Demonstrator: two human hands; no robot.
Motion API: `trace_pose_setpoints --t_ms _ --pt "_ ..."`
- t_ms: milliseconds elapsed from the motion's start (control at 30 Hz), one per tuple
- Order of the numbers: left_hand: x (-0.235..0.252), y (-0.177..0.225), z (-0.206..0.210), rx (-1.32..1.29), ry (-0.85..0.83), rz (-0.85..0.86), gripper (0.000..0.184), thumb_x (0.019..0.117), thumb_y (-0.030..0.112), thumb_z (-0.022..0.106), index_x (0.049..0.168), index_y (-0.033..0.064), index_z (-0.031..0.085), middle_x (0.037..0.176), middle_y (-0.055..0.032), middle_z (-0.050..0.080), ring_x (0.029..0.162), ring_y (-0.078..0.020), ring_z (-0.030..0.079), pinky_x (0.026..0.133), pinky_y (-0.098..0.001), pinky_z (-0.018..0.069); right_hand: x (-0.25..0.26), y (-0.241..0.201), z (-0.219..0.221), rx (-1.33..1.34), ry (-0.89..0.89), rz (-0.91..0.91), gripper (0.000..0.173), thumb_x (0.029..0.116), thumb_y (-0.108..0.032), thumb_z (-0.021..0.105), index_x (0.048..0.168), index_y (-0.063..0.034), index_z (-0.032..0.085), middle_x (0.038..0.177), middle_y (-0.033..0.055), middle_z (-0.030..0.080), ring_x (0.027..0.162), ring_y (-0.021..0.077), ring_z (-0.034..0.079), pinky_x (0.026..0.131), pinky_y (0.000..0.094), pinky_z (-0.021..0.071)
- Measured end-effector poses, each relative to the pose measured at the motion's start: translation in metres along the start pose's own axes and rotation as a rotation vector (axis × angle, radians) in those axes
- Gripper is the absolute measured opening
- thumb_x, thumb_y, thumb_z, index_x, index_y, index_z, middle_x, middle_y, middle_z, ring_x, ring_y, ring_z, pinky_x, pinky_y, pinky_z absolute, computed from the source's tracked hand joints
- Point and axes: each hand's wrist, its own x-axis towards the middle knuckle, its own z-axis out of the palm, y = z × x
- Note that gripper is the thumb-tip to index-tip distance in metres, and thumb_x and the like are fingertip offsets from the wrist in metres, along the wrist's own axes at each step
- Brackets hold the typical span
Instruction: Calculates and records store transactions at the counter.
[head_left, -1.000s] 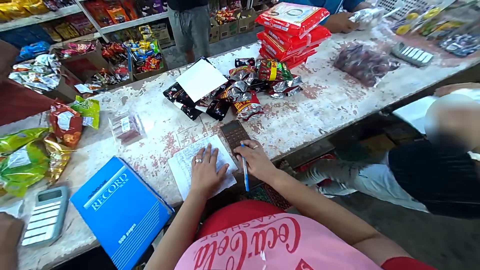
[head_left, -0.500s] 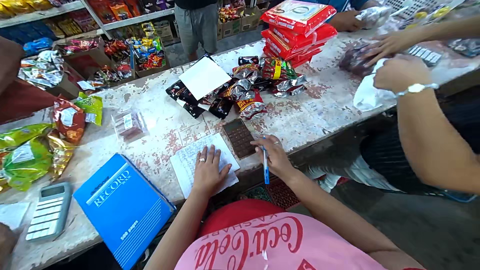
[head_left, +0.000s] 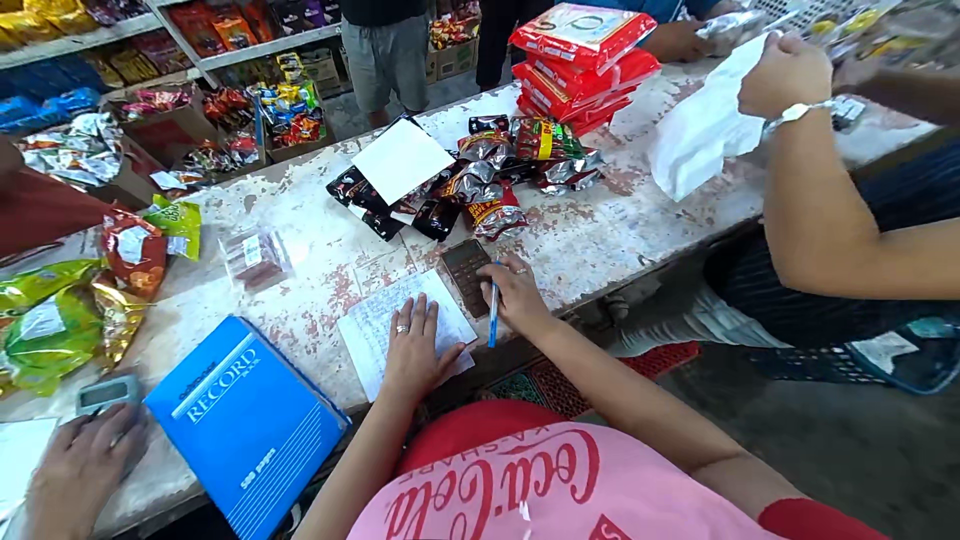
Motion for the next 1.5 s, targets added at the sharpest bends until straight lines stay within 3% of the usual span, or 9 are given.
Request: trace_pose_setpoints --t_ms 233,367,600,900,1067,1133,1200,1367,1500 --pt "-0.004 -0.002 0.003 -0.006 0.054 0.049 0.085 0.0965 0.074 0.034 0.151 0.0102 0.050 0.161 -0.0166 0.040 0.151 -0.0435 0.031 0.120 -0.0644 0.0227 -0.021 -0.002 0.007 0.002 -0.031 -0.055 0.029 0.1021 -0.020 0.051 0.120 -0.0067 0.070 0.116 0.0103 0.074 0.125 0.0386 0.062 0.112 0.0644 0.0368" --pt "-0.004 -0.003 0.006 -0.012 0.077 0.050 0.084 0.0968 0.074 0.033 0.150 0.0111 0.051 0.160 -0.0163 0.041 0.150 -0.0434 0.032 0.119 -0.0641 0.0238 -0.035 0.014 -0.005 0.011 0.078 -0.015 0.031 0.1034 -0.018 0.048 0.119 -0.0056 0.071 0.116 0.0098 0.075 0.122 0.0399 0.062 0.109 0.0598 0.0423" --pt "-0.004 0.000 0.005 0.019 0.123 0.044 0.081 0.0971 0.073 0.033 0.147 0.0131 0.055 0.157 -0.0125 0.047 0.141 -0.0409 0.045 0.110 -0.0595 0.0376 -0.046 0.020 -0.012 0.009 0.060 -0.067 0.031 0.1039 -0.021 0.047 0.121 -0.0081 0.070 0.118 0.0072 0.075 0.124 0.0375 0.061 0.110 0.0596 0.0412" --pt "-0.005 0.000 0.003 0.031 0.099 0.036 0.080 0.0981 0.072 0.032 0.148 0.0135 0.054 0.158 -0.0121 0.045 0.143 -0.0404 0.044 0.112 -0.0587 0.0356 -0.012 -0.007 0.002 -0.017 -0.032 -0.068 0.027 0.1021 -0.019 0.052 0.116 -0.0065 0.071 0.108 0.0091 0.076 0.121 0.0377 0.063 0.110 0.0636 0.0383" --pt "-0.008 -0.001 0.005 0.021 0.150 0.070 0.075 0.0989 0.068 0.036 0.143 0.0123 0.059 0.154 -0.0131 0.051 0.142 -0.0408 0.046 0.111 -0.0598 0.0370 -0.034 -0.018 0.001 -0.003 -0.043 -0.138 0.024 0.1008 -0.020 0.052 0.109 -0.0090 0.071 0.102 0.0072 0.076 0.116 0.0357 0.066 0.110 0.0637 0.0383" --pt "-0.009 -0.002 0.008 0.017 0.167 0.083 0.074 0.0994 0.067 0.037 0.142 0.0115 0.060 0.153 -0.0139 0.052 0.141 -0.0411 0.047 0.112 -0.0599 0.0374 -0.047 -0.020 -0.005 0.016 -0.109 -0.127 0.026 0.1025 -0.020 0.051 0.113 -0.0080 0.071 0.107 0.0083 0.076 0.123 0.0378 0.062 0.113 0.0677 0.0330" --pt "-0.009 -0.001 0.006 0.012 0.133 0.075 0.075 0.0991 0.067 0.037 0.144 0.0107 0.058 0.154 -0.0143 0.050 0.143 -0.0408 0.044 0.113 -0.0600 0.0355 -0.051 -0.011 -0.008 -0.003 -0.022 -0.118 0.029 0.1029 -0.020 0.048 0.114 -0.0073 0.072 0.108 0.0087 0.076 0.122 0.0392 0.063 0.110 0.0687 0.0360" --pt "-0.009 0.002 0.000 0.020 0.014 0.044 0.082 0.0977 0.071 0.036 0.152 0.0111 0.048 0.163 -0.0134 0.038 0.151 -0.0390 0.033 0.120 -0.0565 0.0281 -0.038 0.015 -0.020 -0.072 0.004 0.061 0.029 0.1027 -0.020 0.050 0.116 -0.0047 0.072 0.111 0.0109 0.075 0.121 0.0406 0.063 0.111 0.0619 0.0386" --pt "-0.001 -0.001 -0.005 0.024 -0.047 0.031 0.084 0.0976 0.072 0.034 0.155 0.0117 0.043 0.165 -0.0120 0.033 0.153 -0.0371 0.028 0.122 -0.0550 0.0238 -0.029 0.006 -0.016 0.019 0.002 -0.036 0.031 0.1030 -0.020 0.049 0.119 -0.0053 0.071 0.116 0.0091 0.075 0.124 0.0397 0.061 0.111 0.0606 0.0393"
